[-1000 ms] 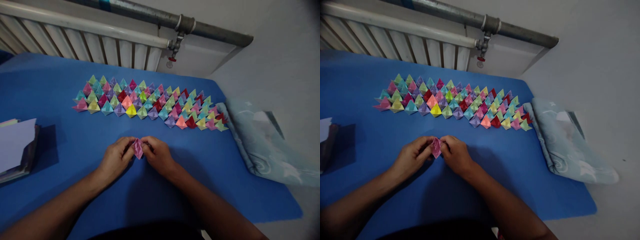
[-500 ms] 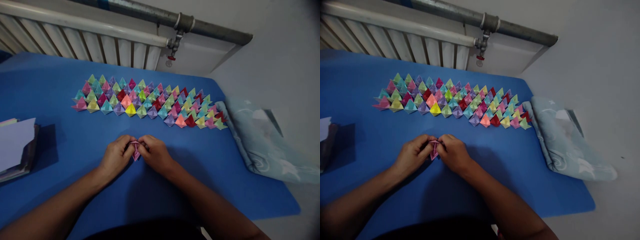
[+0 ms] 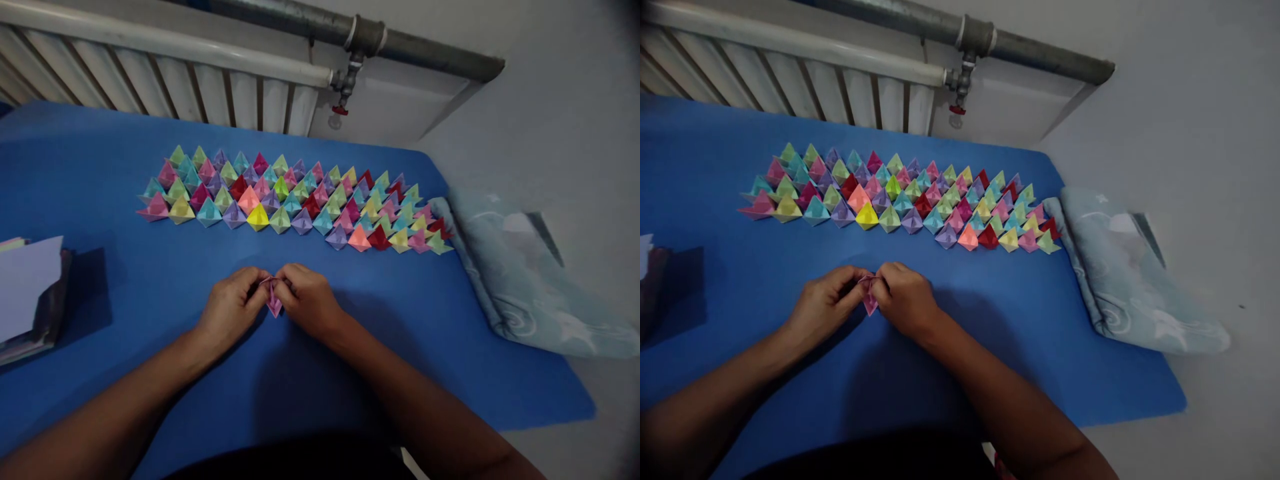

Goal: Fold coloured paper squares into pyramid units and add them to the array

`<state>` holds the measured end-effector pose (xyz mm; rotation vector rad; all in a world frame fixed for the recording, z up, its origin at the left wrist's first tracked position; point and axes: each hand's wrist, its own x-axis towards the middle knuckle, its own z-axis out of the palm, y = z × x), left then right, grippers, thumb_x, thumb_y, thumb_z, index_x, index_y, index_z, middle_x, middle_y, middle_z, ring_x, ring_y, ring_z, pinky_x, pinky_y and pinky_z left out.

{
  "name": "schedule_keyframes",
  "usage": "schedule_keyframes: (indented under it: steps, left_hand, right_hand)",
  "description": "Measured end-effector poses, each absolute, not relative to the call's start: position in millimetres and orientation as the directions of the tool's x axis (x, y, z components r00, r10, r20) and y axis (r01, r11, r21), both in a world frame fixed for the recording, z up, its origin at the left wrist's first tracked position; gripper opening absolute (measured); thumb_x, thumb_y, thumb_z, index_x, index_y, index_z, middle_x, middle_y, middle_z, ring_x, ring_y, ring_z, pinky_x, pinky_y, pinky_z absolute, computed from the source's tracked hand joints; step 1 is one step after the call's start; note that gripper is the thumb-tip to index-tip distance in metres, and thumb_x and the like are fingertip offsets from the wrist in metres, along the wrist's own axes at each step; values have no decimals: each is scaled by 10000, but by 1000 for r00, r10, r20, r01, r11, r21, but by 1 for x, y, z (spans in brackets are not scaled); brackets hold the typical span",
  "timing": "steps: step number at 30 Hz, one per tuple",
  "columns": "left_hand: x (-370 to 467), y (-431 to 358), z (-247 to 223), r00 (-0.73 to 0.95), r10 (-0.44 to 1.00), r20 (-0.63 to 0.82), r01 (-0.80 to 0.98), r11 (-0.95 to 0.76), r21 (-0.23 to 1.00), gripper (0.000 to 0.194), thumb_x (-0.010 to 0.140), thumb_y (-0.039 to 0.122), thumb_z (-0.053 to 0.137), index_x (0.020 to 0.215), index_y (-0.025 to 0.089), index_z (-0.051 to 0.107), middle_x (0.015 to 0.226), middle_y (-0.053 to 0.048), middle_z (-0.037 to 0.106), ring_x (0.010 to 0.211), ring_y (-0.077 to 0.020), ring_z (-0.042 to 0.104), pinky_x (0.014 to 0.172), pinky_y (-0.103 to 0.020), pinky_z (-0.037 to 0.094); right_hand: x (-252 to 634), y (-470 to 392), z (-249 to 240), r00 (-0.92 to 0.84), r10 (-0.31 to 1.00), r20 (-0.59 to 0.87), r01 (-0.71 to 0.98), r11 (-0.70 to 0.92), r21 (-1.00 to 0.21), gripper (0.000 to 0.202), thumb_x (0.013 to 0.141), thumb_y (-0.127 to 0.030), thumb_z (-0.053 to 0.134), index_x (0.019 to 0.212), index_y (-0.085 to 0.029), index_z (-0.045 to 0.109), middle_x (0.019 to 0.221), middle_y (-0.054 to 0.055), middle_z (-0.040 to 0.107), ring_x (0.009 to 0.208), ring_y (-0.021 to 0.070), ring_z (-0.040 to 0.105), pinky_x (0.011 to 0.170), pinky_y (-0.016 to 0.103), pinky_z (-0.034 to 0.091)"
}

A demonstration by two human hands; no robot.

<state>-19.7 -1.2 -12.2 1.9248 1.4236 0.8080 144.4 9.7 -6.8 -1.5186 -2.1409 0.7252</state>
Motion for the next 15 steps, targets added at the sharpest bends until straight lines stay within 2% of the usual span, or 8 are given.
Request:
schedule_keyframes:
  steps: [5,7,9,12,15]
  left_hand:
    - [-19,4,-18,328,932,151,742,-353,570,236,940,247,480,785,179,645,807,-36,629,705,-155,600,639,-274,460]
    - [-19,6,-21,339,931,134,779,-358,515,223,939,242,486,840,170,673,852,-55,636,731,-169,609,649,-287,476]
    - [-21,9,-23,334,932,143,766,-357,535,214,932,240,496,962,168,695,908,-65,653,782,-181,629,689,-303,503]
    - [-26,13,-22,316,935,163,674,-342,655,272,907,266,525,1116,181,676,932,-48,666,766,-167,639,682,-299,526]
    - [-33,13,-19,277,952,127,606,-276,746,277,873,300,552,1089,173,671,908,-38,666,680,-150,630,603,-285,525]
  right_hand:
    - [146,13,-9,-333,942,32,840,312,-445,170,925,-187,512,805,-175,631,817,48,672,722,141,565,668,254,364]
    - [146,14,-11,-336,941,38,851,321,-416,170,922,-191,509,805,-173,630,810,50,671,710,142,556,656,258,357]
    - [148,14,-13,-327,943,62,829,318,-459,130,902,-188,528,817,-176,625,807,42,662,717,140,552,667,254,369]
    - [154,14,-13,-294,952,86,726,281,-628,53,851,-176,568,878,-182,613,787,6,633,701,126,541,677,240,395]
    - [162,13,-12,-266,960,88,608,238,-757,88,823,-141,547,884,-186,593,761,-20,597,675,112,526,671,229,408]
